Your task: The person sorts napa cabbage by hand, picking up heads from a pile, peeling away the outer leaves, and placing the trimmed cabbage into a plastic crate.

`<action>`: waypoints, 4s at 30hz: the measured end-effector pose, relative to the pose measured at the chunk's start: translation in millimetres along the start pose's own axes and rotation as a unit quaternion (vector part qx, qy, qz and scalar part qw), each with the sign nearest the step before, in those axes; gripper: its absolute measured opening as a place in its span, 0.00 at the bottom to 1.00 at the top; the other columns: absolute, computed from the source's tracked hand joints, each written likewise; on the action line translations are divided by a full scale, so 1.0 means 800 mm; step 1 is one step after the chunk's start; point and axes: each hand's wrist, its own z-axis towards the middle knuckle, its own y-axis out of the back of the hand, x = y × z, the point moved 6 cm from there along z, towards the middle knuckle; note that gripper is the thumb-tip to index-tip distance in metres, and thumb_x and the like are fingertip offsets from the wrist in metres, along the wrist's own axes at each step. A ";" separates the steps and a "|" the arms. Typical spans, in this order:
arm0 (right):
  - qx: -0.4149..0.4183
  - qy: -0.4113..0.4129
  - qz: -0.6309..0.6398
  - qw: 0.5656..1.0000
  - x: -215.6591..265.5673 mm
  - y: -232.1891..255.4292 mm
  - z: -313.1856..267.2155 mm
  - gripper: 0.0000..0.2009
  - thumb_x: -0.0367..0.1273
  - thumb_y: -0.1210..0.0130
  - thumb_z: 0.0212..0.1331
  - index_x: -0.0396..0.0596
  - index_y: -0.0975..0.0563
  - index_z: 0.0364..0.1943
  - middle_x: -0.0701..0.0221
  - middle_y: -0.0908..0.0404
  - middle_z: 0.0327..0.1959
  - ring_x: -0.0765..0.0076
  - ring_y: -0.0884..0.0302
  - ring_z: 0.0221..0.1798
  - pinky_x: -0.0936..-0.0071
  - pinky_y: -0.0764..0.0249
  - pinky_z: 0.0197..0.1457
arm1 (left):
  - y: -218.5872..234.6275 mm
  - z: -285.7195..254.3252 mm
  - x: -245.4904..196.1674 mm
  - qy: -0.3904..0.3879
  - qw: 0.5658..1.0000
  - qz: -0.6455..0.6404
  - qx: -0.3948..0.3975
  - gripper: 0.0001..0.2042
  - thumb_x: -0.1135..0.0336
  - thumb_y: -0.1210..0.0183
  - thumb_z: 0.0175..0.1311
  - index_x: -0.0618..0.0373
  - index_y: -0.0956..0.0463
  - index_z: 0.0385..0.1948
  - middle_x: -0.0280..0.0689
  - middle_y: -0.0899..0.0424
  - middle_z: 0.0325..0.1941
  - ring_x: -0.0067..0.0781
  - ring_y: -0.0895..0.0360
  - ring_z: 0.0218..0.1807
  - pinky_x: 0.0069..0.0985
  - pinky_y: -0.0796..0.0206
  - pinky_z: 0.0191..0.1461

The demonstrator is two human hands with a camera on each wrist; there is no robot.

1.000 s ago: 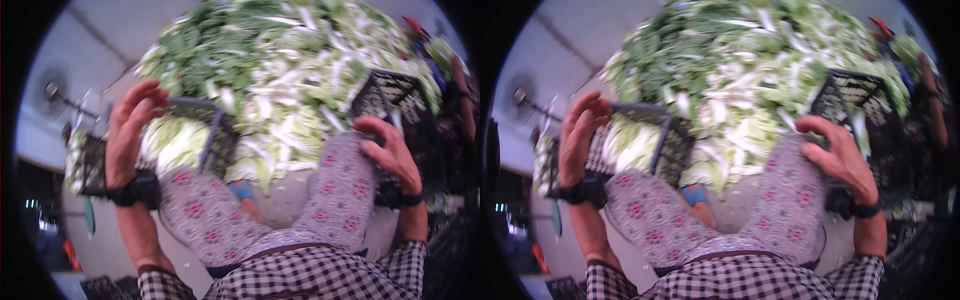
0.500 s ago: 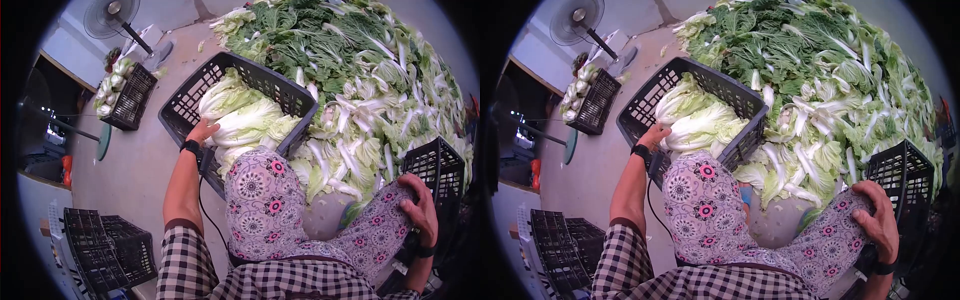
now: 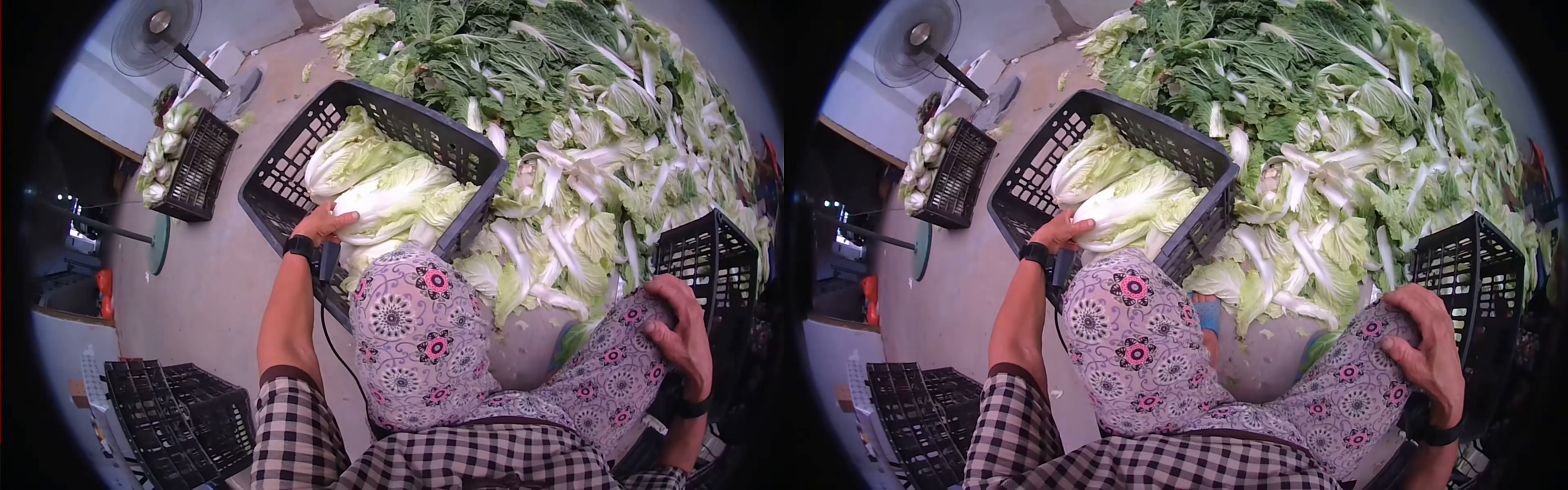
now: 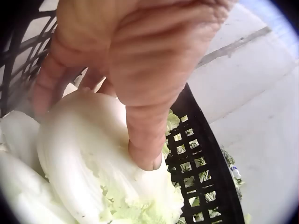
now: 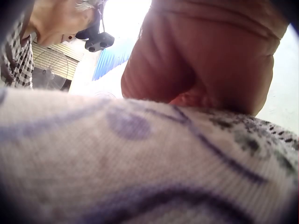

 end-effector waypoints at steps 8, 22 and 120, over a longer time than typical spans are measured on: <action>-0.031 0.029 -0.005 0.999 -0.006 0.003 -0.008 0.28 0.50 0.39 0.46 0.40 0.25 0.44 0.58 0.25 0.44 0.49 0.31 0.52 0.61 0.38 0.59 | -0.019 -0.005 -0.036 -0.095 0.990 0.087 0.063 0.49 0.45 0.24 0.29 0.60 0.37 0.57 0.38 0.22 0.44 0.28 0.24 0.39 0.26 0.29 0.28; -0.044 0.071 -0.023 0.996 -0.016 0.004 -0.016 0.25 0.43 0.39 0.45 0.41 0.25 0.45 0.58 0.24 0.46 0.48 0.31 0.54 0.59 0.40 0.62 | -0.022 -0.083 -0.145 -0.237 0.932 0.221 -0.162 0.35 0.55 0.29 0.35 0.60 0.27 0.50 0.45 0.18 0.41 0.38 0.20 0.44 0.29 0.31 0.50; -0.288 -0.314 0.101 0.899 -0.380 0.149 -0.222 0.33 0.43 0.41 0.50 0.33 0.33 0.57 0.52 0.28 0.55 0.55 0.30 0.58 0.65 0.35 0.61 | -0.299 -0.304 -0.390 -0.425 0.862 -0.018 0.276 0.25 0.57 0.38 0.58 0.61 0.31 0.55 0.36 0.22 0.46 0.25 0.27 0.50 0.24 0.36 0.57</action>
